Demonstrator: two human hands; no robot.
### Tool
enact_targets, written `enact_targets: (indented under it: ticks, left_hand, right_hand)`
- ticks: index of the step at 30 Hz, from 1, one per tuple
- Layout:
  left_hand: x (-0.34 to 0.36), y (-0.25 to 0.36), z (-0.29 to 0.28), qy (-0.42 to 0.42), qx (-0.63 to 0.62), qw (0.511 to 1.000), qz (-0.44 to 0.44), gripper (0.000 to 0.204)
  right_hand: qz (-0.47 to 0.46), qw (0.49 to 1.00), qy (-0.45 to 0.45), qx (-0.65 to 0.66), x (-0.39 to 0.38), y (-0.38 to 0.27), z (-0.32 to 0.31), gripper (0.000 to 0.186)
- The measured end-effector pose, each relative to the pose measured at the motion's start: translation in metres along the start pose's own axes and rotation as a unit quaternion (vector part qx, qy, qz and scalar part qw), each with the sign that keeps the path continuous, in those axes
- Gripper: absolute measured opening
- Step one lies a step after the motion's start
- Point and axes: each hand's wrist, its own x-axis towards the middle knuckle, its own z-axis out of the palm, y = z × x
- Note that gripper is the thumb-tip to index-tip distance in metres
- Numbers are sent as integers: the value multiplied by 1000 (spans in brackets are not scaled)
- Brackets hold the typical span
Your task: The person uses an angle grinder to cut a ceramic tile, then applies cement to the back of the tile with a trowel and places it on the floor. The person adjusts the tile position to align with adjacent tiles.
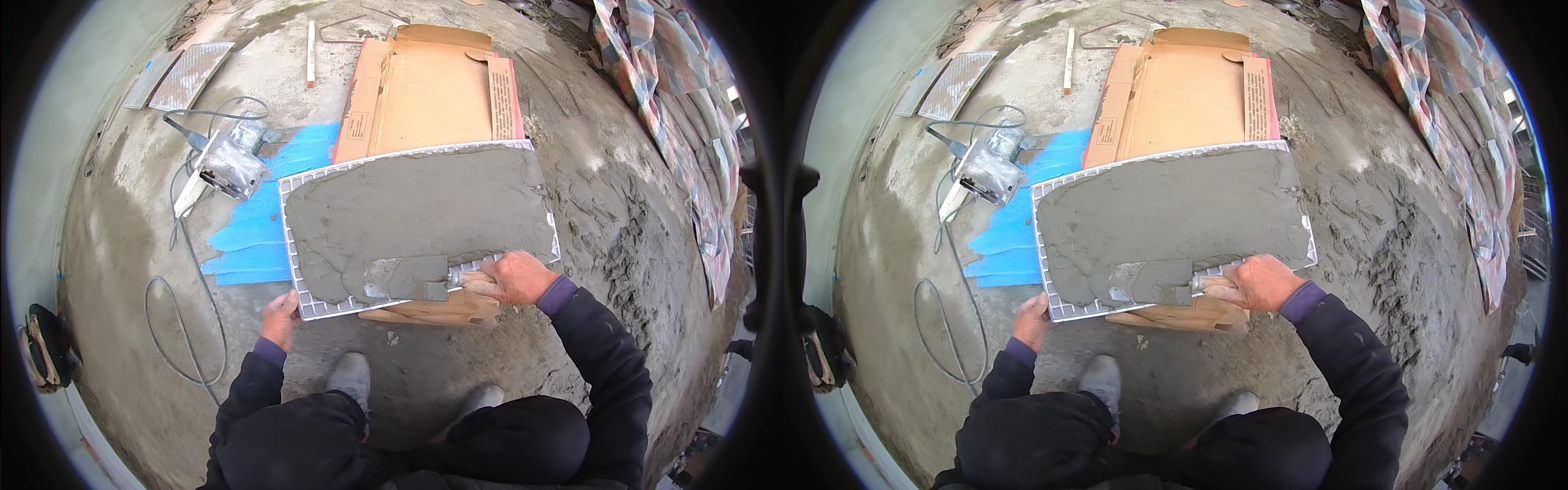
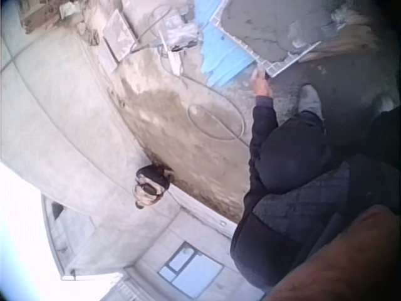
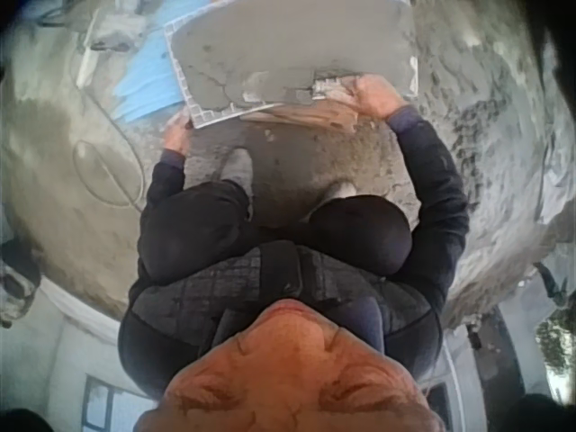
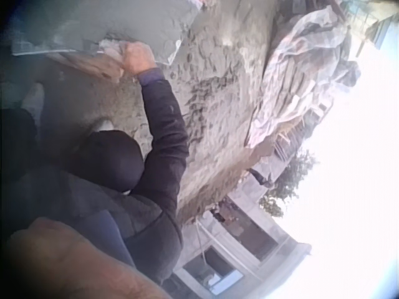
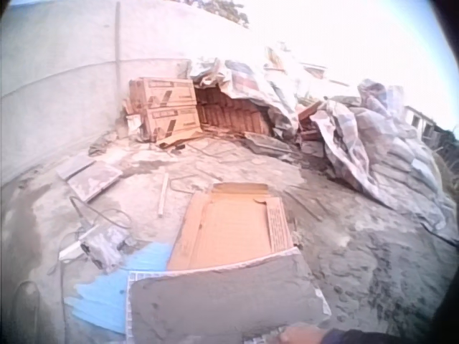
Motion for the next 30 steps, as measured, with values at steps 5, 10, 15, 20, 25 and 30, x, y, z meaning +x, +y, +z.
enact_targets:
  ticks: [5, 10, 15, 20, 25, 30]
  left_hand:
    - [1, 0, -1, 5, 15, 1000, -3, 41]
    - [4, -2, -6, -7, 14, 1000, 2, 44]
    - [4, -1, -8, -11, 19, 1000, 3, 46]
    - [5, 1, -7, -26, 24, 999, -4, 45]
    - [0, 4, -6, -30, 24, 999, -16, 43]
    - [-4, 3, -3, -28, -7, 999, -20, 40]
  right_hand:
    - [60, 996, 39, -49, -59, 41, -7, 54]
    - [137, 984, 97, -51, -132, 91, -1, 52]
    - [277, 944, 175, 26, -173, 109, 35, 48]
    - [278, 919, 155, 235, -130, 59, 60, 56]
    - [187, 921, 92, 329, -25, -24, 38, 70]
    - [102, 950, 21, 293, 62, -81, 22, 75]
